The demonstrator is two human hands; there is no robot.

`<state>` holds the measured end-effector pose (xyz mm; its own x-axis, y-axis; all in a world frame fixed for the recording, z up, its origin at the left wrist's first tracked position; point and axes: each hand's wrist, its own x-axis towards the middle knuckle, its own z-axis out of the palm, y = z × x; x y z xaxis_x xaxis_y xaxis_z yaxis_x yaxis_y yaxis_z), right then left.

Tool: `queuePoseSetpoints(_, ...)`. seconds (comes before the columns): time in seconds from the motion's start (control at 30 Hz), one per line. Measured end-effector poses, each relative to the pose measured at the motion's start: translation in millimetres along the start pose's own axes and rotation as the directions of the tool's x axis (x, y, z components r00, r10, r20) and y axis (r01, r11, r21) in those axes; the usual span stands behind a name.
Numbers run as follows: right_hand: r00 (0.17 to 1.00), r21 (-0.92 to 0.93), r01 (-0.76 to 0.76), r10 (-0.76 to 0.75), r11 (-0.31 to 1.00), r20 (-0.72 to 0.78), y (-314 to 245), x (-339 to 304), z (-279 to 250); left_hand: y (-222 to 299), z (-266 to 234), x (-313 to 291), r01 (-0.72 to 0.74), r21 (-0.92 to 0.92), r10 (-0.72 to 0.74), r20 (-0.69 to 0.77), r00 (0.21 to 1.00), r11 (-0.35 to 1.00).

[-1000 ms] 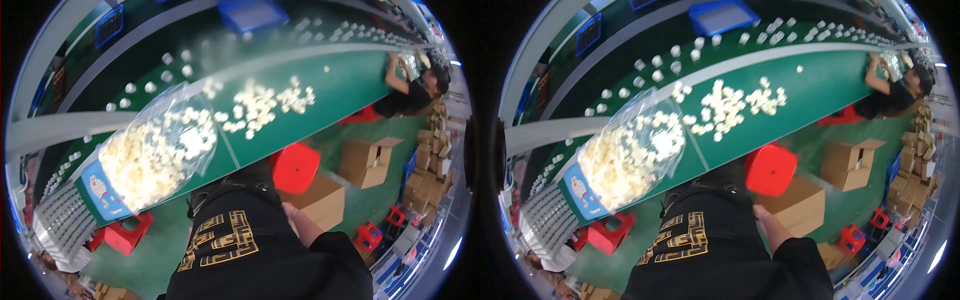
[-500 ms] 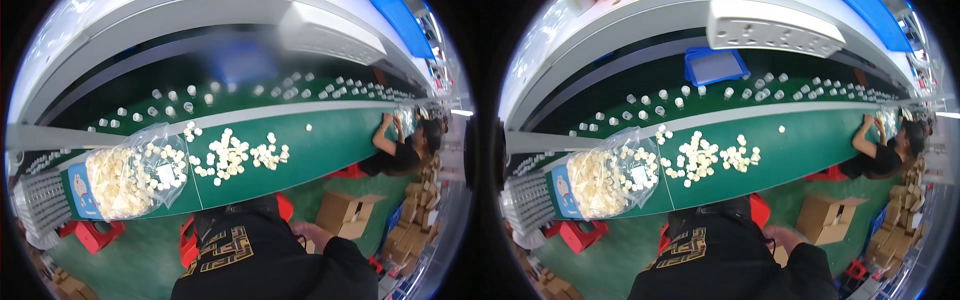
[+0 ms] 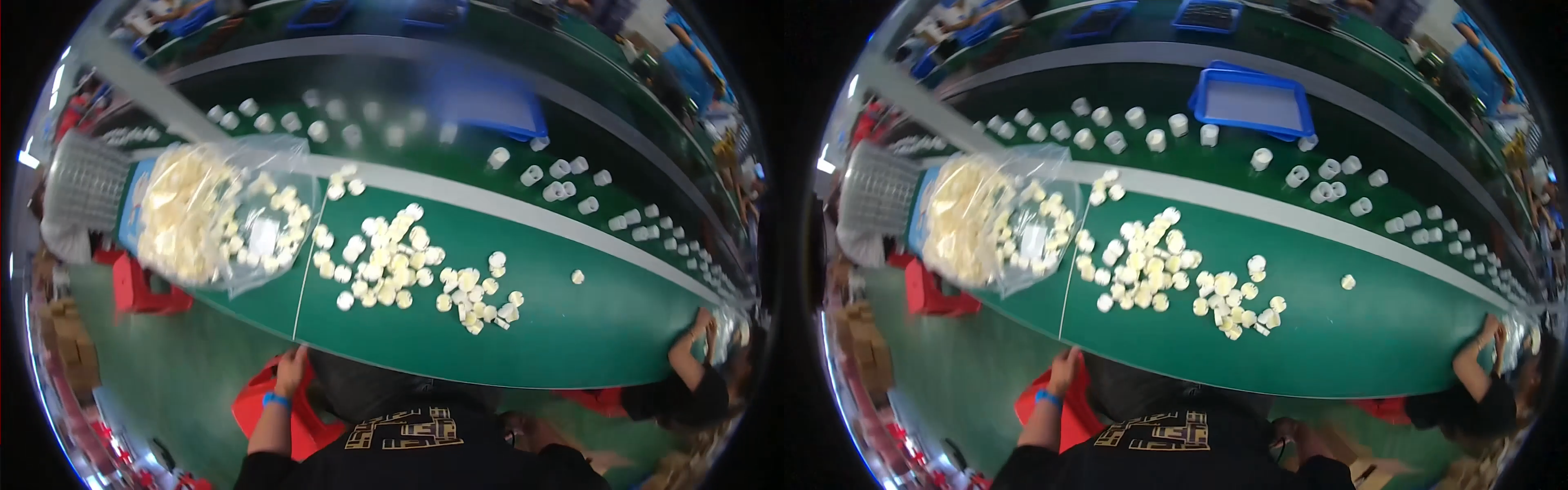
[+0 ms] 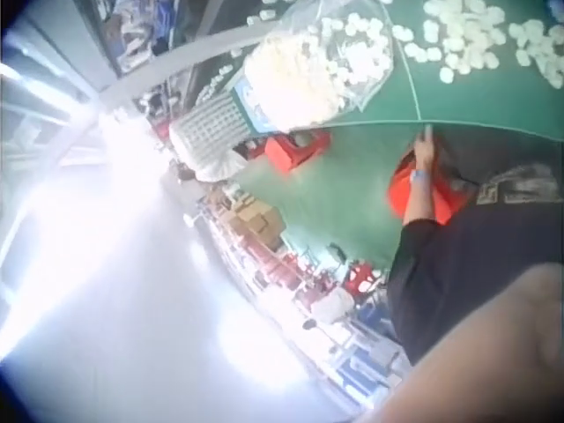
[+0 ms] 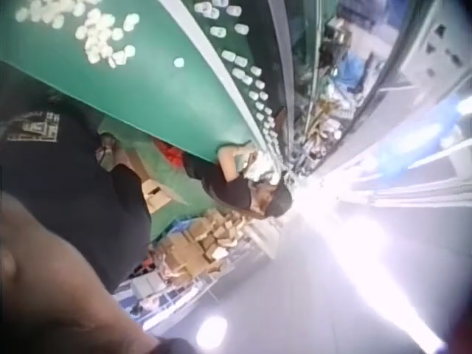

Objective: The person assembles small white foam-like components into plastic containers by hand, placing them into the containers on a production line.

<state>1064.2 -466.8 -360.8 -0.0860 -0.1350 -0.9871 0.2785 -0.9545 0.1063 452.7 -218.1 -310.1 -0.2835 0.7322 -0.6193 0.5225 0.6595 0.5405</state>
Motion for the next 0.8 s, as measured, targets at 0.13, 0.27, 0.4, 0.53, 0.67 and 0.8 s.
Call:
queuePoseSetpoints(0.13, 1.0, -0.064, 0.021, -0.022, 0.998, -0.021, 42.2, 29.9, -20.0, 42.1, 79.8, 1.0, -0.09, 0.511, 0.142, -0.063, 0.988, 0.855)
queuePoseSetpoints(0.27, 0.926, -0.358, 0.335, -0.375, 0.871, -0.045, 28.9, 6.8, -0.3, 27.3, 71.3, -14.4, -0.196, 0.421, 0.15, 0.139, 0.979, 0.886)
queuePoseSetpoints(0.4, 0.957, -0.406, 0.26, -0.177, 0.876, 0.229, 80.1, 144.1, -29.3, 49.3, 103.9, -43.0, -0.355, 0.585, 0.289, 0.208, 0.935, 0.729)
queuePoseSetpoints(0.53, 0.95, -0.458, 0.281, -0.175, 0.844, 0.26, 53.9, 125.7, -19.8, 111.5, 73.3, -62.2, -0.464, 0.712, 0.389, 0.284, 0.876, 0.526)
queuePoseSetpoints(0.67, 0.778, -0.079, 0.514, -0.425, 0.854, 0.463, 27.1, 103.7, -31.6, 253.2, -5.3, -122.3, -0.523, -0.03, 0.445, 0.568, 0.692, 0.852)
queuePoseSetpoints(0.8, 0.53, 0.325, 0.584, -0.652, 0.744, 0.542, 0.8, 89.8, -74.4, 375.8, -38.4, -72.7, -0.755, 0.336, 0.778, 0.094, 0.621, 0.563)
